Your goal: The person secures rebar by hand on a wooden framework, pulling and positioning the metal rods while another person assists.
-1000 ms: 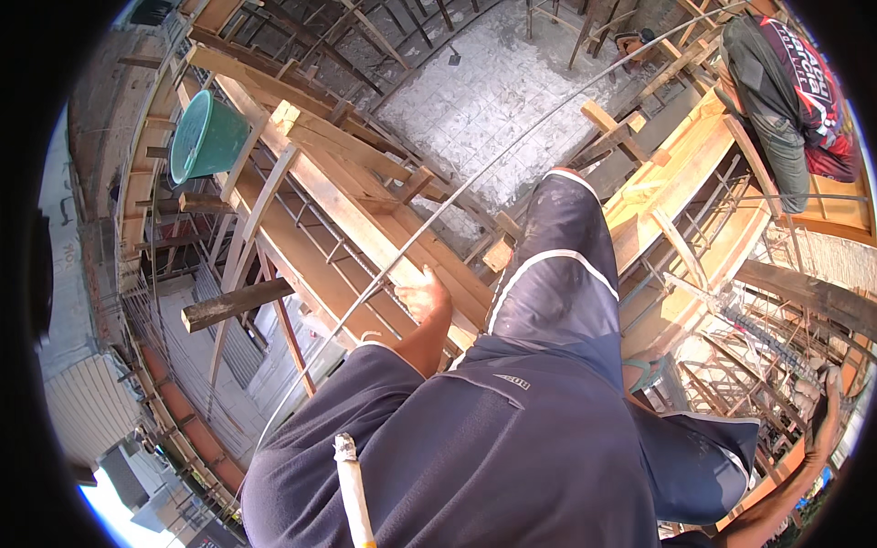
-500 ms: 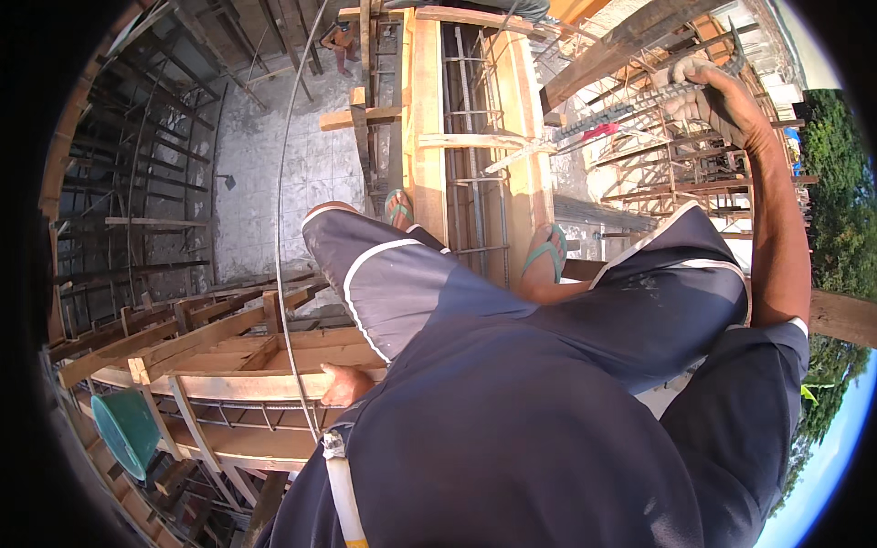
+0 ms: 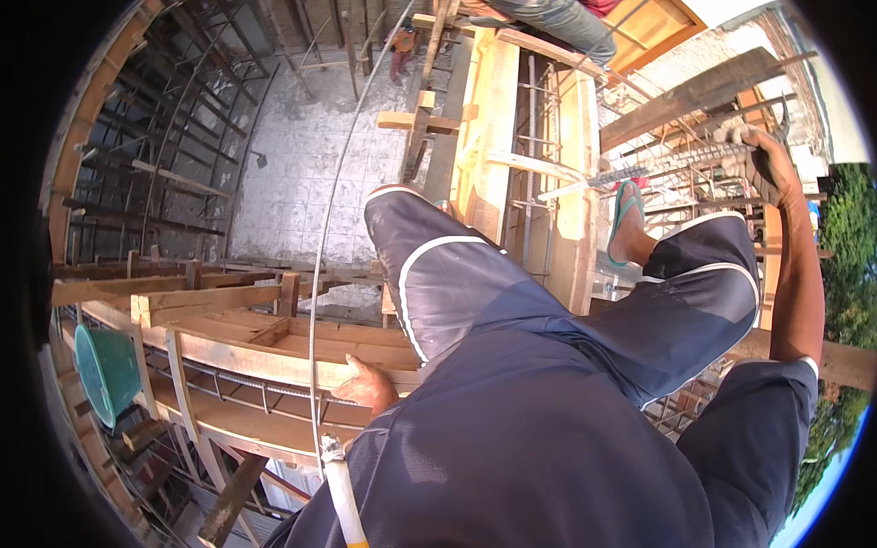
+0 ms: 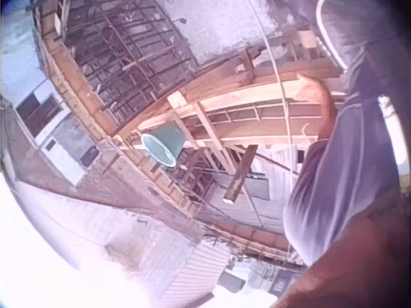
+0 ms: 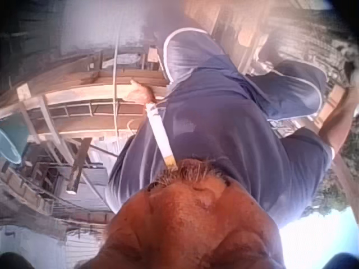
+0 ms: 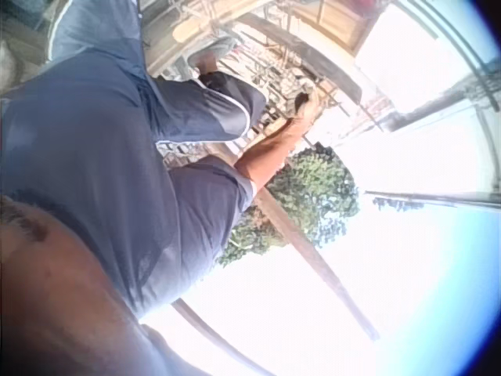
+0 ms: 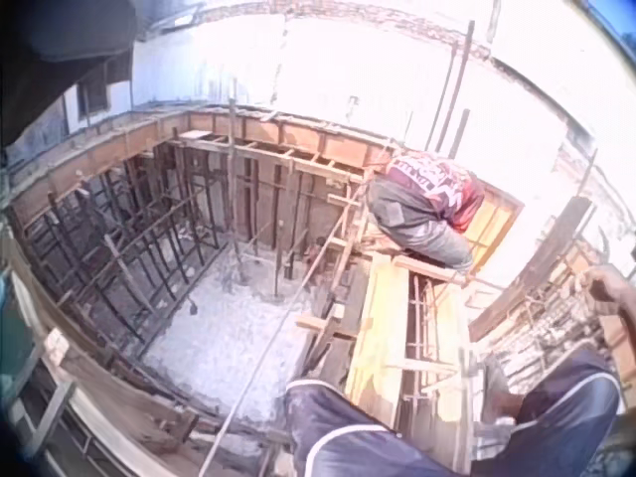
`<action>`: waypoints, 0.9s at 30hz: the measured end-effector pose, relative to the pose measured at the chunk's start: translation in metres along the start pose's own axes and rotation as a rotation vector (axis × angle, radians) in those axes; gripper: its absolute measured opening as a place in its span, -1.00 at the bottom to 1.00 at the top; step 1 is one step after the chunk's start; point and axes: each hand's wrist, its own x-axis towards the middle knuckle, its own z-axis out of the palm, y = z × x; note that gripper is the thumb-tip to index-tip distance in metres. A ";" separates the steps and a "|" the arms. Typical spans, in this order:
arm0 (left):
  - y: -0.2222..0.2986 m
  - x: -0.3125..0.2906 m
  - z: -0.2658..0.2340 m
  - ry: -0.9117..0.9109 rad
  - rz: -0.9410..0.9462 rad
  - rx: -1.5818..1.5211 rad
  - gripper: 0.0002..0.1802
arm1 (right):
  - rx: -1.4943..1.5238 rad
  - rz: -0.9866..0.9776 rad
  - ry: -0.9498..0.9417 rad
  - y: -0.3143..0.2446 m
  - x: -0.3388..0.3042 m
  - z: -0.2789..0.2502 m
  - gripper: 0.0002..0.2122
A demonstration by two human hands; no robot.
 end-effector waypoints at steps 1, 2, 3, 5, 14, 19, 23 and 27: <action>-0.013 0.009 0.016 0.063 0.044 -0.006 0.34 | 0.004 -0.032 0.002 0.008 -0.003 -0.007 -0.71; 0.014 -0.009 -0.015 -0.004 0.037 -0.082 0.36 | 0.017 -0.043 0.017 0.021 -0.005 -0.021 -0.70; 0.012 -0.007 -0.015 0.022 0.077 -0.093 0.34 | 0.032 -0.052 0.005 0.026 0.000 -0.028 -0.69; 0.028 -0.015 -0.036 0.033 0.059 -0.211 0.27 | 0.043 -0.037 -0.020 0.033 -0.003 -0.045 -0.69; -0.026 0.018 -0.038 -0.228 0.234 -0.216 0.18 | 0.009 -0.121 -0.056 0.048 0.057 -0.102 -0.63; 0.024 0.048 -0.204 -0.952 0.665 0.213 -0.45 | -0.017 -0.119 0.049 0.060 0.055 -0.092 -0.67; 0.102 0.138 -0.282 -0.373 0.837 -0.094 -0.42 | -0.038 -0.109 0.163 0.048 0.044 -0.078 -0.71; 0.162 0.295 -0.324 0.377 0.878 -0.069 -0.43 | -0.038 -0.104 0.268 0.042 0.040 -0.060 -0.74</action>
